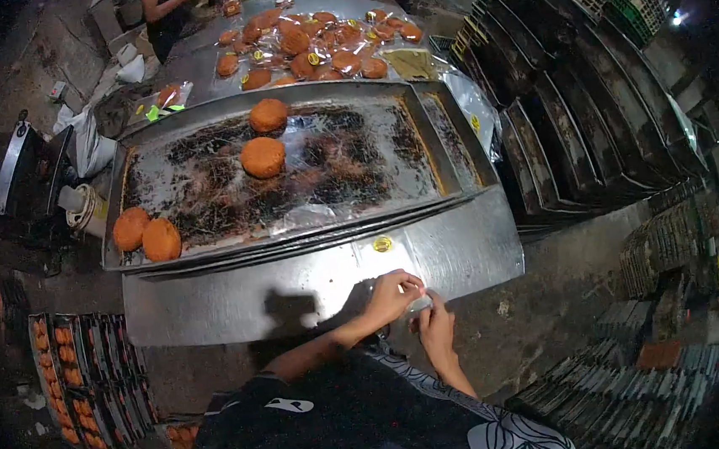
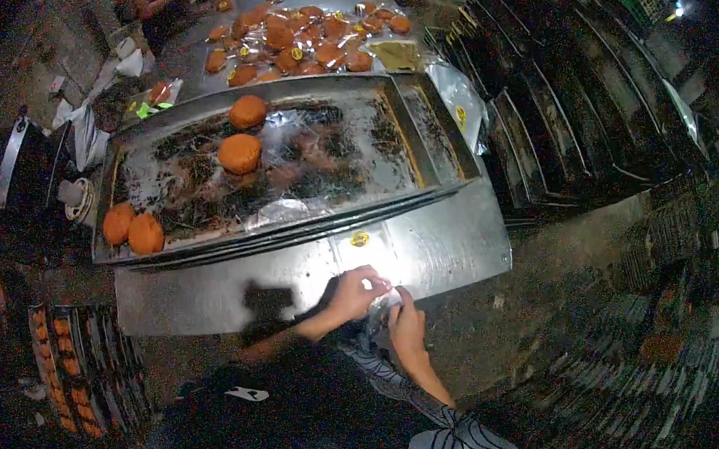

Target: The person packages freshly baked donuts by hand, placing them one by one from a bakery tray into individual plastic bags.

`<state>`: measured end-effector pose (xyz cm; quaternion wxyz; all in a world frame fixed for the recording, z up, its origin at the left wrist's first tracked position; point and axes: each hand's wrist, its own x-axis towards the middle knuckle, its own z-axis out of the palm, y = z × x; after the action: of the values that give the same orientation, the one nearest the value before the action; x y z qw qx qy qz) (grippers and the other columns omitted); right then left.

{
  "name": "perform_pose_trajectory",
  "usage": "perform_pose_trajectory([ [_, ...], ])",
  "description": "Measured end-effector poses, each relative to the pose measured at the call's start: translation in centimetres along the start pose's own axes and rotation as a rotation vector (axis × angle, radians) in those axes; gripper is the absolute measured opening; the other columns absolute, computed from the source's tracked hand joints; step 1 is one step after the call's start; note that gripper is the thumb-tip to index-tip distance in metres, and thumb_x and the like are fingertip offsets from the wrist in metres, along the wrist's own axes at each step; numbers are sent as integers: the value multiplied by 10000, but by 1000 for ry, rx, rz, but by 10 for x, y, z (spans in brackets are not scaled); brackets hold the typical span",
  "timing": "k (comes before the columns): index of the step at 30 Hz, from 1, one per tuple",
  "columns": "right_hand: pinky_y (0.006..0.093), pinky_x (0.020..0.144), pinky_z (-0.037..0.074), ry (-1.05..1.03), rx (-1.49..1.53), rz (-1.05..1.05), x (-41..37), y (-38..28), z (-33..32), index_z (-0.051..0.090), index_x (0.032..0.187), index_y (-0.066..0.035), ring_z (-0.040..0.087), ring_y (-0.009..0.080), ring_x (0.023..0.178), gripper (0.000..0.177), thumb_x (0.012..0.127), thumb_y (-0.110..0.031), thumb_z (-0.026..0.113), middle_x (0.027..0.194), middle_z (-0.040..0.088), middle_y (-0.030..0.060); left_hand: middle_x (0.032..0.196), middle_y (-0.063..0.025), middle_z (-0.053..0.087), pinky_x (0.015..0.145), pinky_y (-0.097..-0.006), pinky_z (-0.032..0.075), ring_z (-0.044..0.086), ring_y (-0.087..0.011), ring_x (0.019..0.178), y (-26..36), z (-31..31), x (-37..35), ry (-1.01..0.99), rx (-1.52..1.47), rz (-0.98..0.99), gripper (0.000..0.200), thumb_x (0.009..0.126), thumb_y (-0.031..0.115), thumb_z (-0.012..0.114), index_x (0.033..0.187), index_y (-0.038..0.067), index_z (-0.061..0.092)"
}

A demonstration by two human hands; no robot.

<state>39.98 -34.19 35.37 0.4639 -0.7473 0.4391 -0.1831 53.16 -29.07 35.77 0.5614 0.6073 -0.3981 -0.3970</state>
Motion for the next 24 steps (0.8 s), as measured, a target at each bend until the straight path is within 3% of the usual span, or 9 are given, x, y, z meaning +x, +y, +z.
perform_pose_trajectory([
  [4,168,324,314,-735,1493,667,48,-4,9,438,1142,-49,367,40,406,315,860,-191,439,772,551,33,611,-72,491,505,-267,364,476,-160,557,24,-20,-17,220,84,359,54,696,80,618,708,28,626],
  [5,137,400,380,-277,1163,536,69,-25,35,419,1175,-33,458,38,508,392,878,-288,410,878,561,64,599,-61,477,504,-267,361,470,-142,557,30,-29,-22,271,106,329,56,708,77,614,699,22,617],
  [8,334,927,335,-332,609,-370,79,-113,82,390,1209,-16,396,231,1119,456,862,-308,432,1194,432,131,926,-61,536,652,-260,419,523,-142,766,33,-86,-25,281,-278,116,348,751,200,627,1019,17,501],
  [11,372,951,310,-838,-95,-587,48,-195,127,457,1128,-55,345,347,1150,360,798,-197,478,1236,370,202,1031,-70,492,796,-334,412,509,-182,880,5,-171,-45,519,-683,149,415,812,234,530,1144,28,389],
  [12,402,912,340,-630,-289,-1174,51,-180,155,469,1118,-64,390,349,1099,374,771,-194,513,1195,415,188,1028,-83,489,817,-357,405,506,-195,894,1,-200,-58,648,-777,114,377,827,241,500,1121,25,405],
  [14,415,883,355,-1004,-453,-831,81,-214,174,453,1132,-46,413,367,1051,432,749,-221,554,1196,409,188,1021,-108,485,859,-403,390,499,-222,921,4,-245,-82,960,-875,111,320,858,255,440,1075,20,439],
  [15,424,873,358,-500,-243,-1306,129,-190,205,421,1163,-45,429,356,1033,515,732,-282,577,1227,371,197,1017,-120,483,880,-425,383,496,-235,935,9,-263,-93,1071,-905,144,307,874,262,410,1053,17,456],
  [17,442,860,358,58,-792,-1080,180,-197,238,387,1194,-70,419,431,998,527,765,-336,538,1193,357,279,1101,-138,438,915,-468,339,420,-259,1043,24,-295,-106,1018,-955,292,361,870,288,392,1113,20,406],
  [24,400,830,379,92,-18,-1061,104,-229,240,517,1108,-111,444,318,964,502,617,-83,621,1058,487,183,1155,-150,394,976,-526,242,373,-290,1125,27,-333,-105,1028,-1153,614,458,804,284,388,1184,34,341],
])
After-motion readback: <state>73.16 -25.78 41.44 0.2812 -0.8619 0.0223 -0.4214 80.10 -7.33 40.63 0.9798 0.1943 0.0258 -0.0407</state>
